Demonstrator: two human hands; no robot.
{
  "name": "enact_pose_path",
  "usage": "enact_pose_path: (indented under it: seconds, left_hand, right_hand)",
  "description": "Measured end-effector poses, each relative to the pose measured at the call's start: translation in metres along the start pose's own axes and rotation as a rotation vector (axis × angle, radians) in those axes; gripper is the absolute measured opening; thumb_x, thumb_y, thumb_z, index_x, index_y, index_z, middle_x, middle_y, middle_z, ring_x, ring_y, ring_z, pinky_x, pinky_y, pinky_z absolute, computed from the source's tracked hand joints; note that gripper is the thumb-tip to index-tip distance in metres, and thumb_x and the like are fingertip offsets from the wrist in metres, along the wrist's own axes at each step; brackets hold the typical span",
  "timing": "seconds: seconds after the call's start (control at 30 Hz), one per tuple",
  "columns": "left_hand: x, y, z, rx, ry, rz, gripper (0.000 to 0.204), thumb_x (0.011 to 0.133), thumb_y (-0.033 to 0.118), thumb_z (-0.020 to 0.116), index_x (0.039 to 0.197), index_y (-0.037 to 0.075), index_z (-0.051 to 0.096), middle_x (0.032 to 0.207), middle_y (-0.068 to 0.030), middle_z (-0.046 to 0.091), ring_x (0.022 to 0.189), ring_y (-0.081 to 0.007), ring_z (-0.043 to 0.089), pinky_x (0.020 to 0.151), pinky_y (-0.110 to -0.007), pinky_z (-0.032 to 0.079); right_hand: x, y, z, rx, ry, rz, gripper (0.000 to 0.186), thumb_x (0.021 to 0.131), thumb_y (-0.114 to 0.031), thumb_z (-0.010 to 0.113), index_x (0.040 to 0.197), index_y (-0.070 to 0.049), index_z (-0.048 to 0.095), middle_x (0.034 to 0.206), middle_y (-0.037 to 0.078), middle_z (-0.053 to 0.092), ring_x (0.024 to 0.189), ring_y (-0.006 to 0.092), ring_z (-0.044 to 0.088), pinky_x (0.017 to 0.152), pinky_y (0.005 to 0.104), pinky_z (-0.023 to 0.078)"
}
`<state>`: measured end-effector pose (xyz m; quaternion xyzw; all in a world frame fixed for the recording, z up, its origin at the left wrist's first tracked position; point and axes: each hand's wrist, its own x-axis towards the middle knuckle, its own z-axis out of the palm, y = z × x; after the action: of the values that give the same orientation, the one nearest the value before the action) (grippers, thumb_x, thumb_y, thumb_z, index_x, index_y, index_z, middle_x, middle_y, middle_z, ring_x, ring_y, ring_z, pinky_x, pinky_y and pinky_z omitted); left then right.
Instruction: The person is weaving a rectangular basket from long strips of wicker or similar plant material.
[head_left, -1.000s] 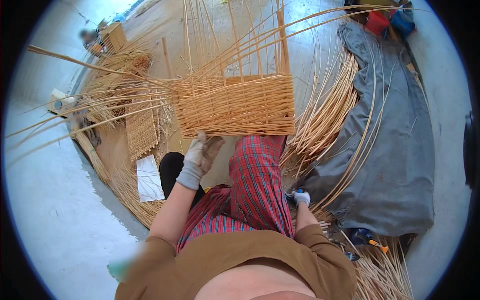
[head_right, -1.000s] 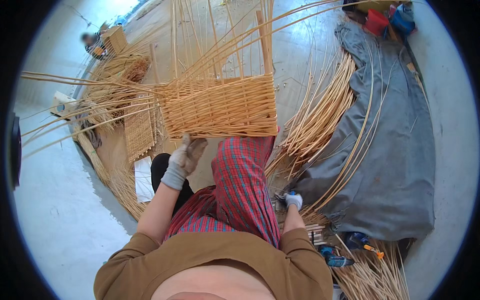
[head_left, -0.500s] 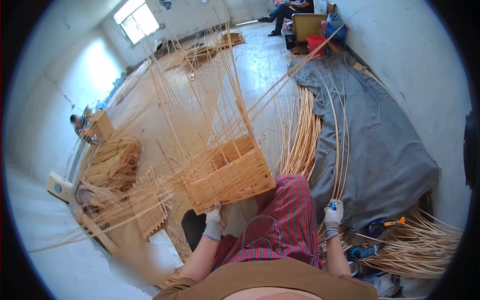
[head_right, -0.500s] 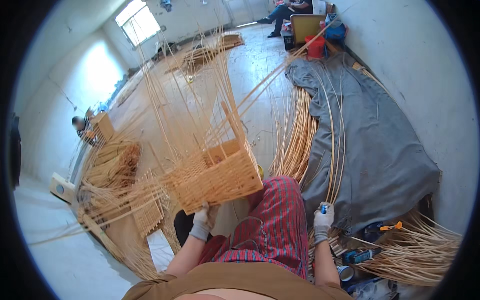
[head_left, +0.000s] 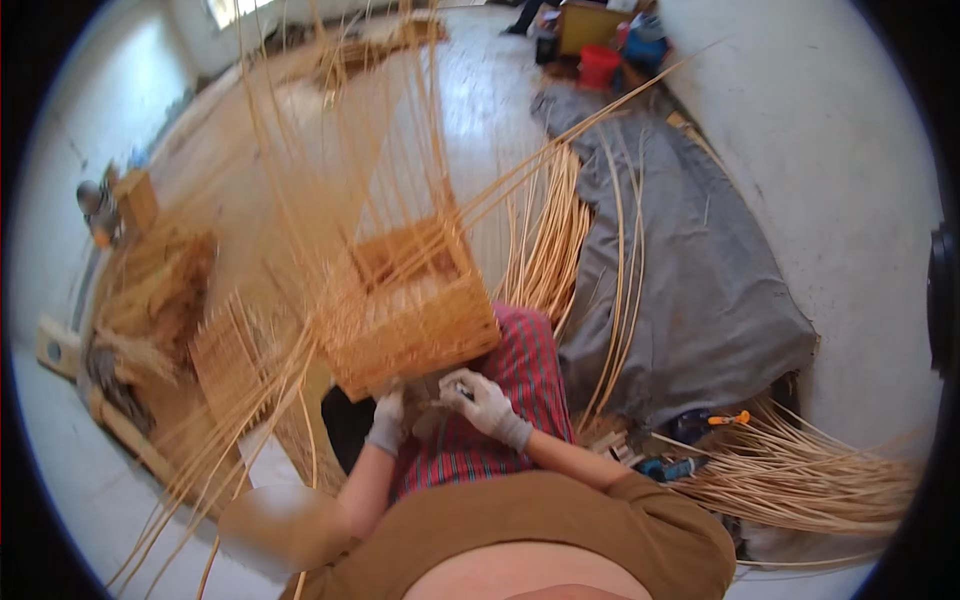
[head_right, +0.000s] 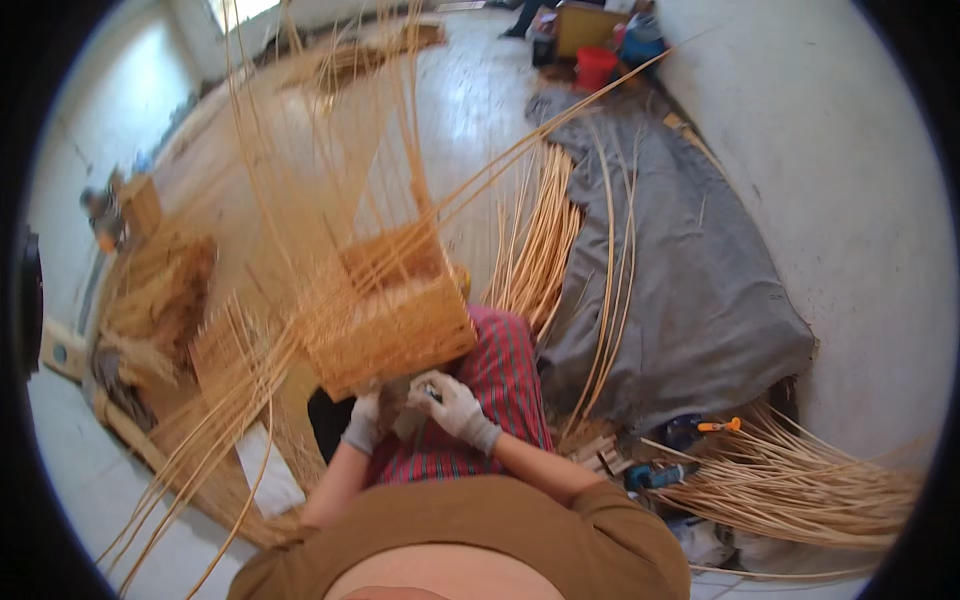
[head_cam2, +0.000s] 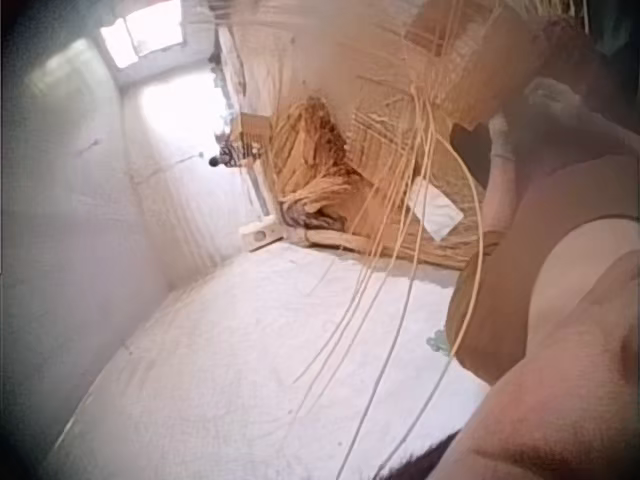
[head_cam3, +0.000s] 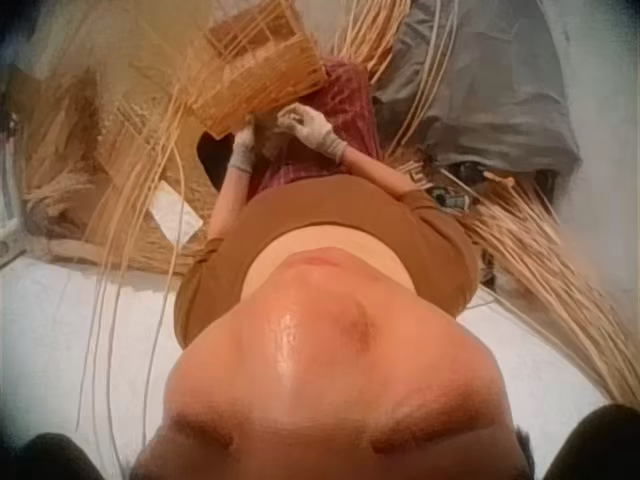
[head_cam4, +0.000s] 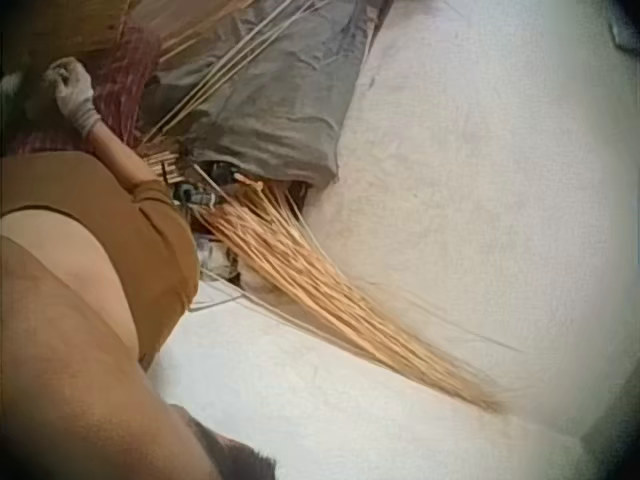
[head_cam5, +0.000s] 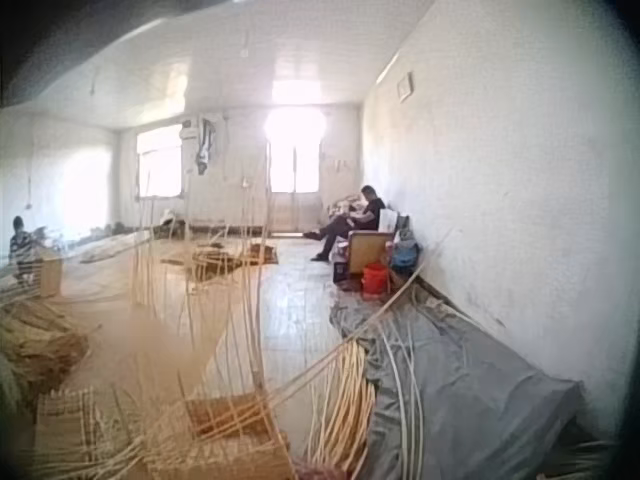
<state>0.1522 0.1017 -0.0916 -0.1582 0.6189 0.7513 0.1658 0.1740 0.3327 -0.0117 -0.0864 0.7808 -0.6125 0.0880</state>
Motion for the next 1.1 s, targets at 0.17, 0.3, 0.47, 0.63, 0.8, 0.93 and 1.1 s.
enact_pose_path:
  seconds: [0.17, 0.3, 0.47, 0.63, 0.8, 0.93, 1.1]
  left_hand:
    - [-0.056, 0.019, 0.025, -0.003, -0.330, -0.144, 0.053, 0.097, 0.035, 0.073, 0.137, 0.007, 0.052, 0.099, -0.0061, 0.067, 0.077, -0.0161, 0.067, 0.060, -0.029, 0.055]
    - [-0.070, 0.032, 0.013, 0.002, -0.275, -0.172, 0.034, 0.095, 0.030, 0.075, 0.116, 0.008, 0.059, 0.085, -0.0045, 0.066, 0.064, -0.0134, 0.064, 0.055, -0.028, 0.054]
    - [-0.081, 0.054, -0.055, -0.353, -0.032, 0.144, 0.018, 0.097, 0.024, 0.073, 0.095, 0.012, 0.059, 0.067, 0.0019, 0.053, 0.053, -0.0101, 0.051, 0.046, -0.024, 0.043]
    - [-0.096, 0.081, -0.145, 0.123, 0.225, 0.017, 0.031, 0.099, 0.025, 0.071, 0.122, 0.005, 0.065, 0.093, -0.0071, 0.071, 0.076, -0.0158, 0.070, 0.064, -0.028, 0.059]
    - [-0.054, 0.148, -0.180, -0.108, 0.247, 0.510, 0.042, 0.096, 0.020, 0.075, 0.134, 0.004, 0.063, 0.111, -0.0107, 0.074, 0.095, -0.0214, 0.072, 0.087, -0.031, 0.061]
    - [-0.003, 0.216, -0.159, -0.203, 0.000, 0.705, 0.054, 0.099, 0.015, 0.070, 0.149, 0.007, 0.051, 0.121, -0.0131, 0.070, 0.111, -0.0264, 0.069, 0.104, -0.042, 0.057]
    - [0.045, 0.252, -0.124, -0.221, -0.291, 0.656, 0.054, 0.101, 0.016, 0.068, 0.151, 0.008, 0.048, 0.117, -0.0120, 0.071, 0.109, -0.0257, 0.070, 0.100, -0.046, 0.059]
  right_hand:
    - [-0.004, 0.014, 0.023, -0.309, -0.094, -0.207, 0.064, 0.098, -0.047, 0.065, 0.144, -0.006, 0.053, 0.122, 0.024, 0.062, 0.113, 0.0406, 0.063, 0.095, 0.0456, 0.053]
    - [0.000, -0.010, 0.036, -0.531, -0.275, -0.195, 0.067, 0.099, -0.053, 0.059, 0.149, -0.009, 0.050, 0.119, 0.024, 0.064, 0.104, 0.0430, 0.066, 0.089, 0.0489, 0.055]
    - [0.033, -0.038, 0.002, -0.886, -0.326, -0.179, 0.037, 0.094, -0.044, 0.066, 0.104, -0.009, 0.076, 0.085, 0.016, 0.072, 0.086, 0.0367, 0.071, 0.077, 0.0480, 0.056]
    - [0.065, -0.075, -0.099, -0.847, 0.173, -0.234, 0.022, 0.092, -0.027, 0.075, 0.084, -0.006, 0.071, 0.081, 0.012, 0.068, 0.074, 0.0293, 0.066, 0.073, 0.0422, 0.054]
    - [0.104, -0.155, -0.119, -0.921, 0.506, -0.650, 0.017, 0.092, -0.027, 0.074, 0.087, -0.011, 0.075, 0.077, 0.007, 0.068, 0.077, 0.0244, 0.065, 0.073, 0.0405, 0.050]
    - [0.155, -0.193, -0.078, -1.006, 0.350, -0.578, 0.027, 0.095, -0.038, 0.068, 0.092, -0.013, 0.076, 0.084, 0.006, 0.070, 0.088, 0.0246, 0.067, 0.085, 0.0417, 0.050]
    - [0.195, -0.193, -0.049, -1.142, 0.201, -0.408, 0.037, 0.099, -0.047, 0.061, 0.096, -0.013, 0.076, 0.090, 0.006, 0.071, 0.095, 0.0266, 0.067, 0.093, 0.0430, 0.048]
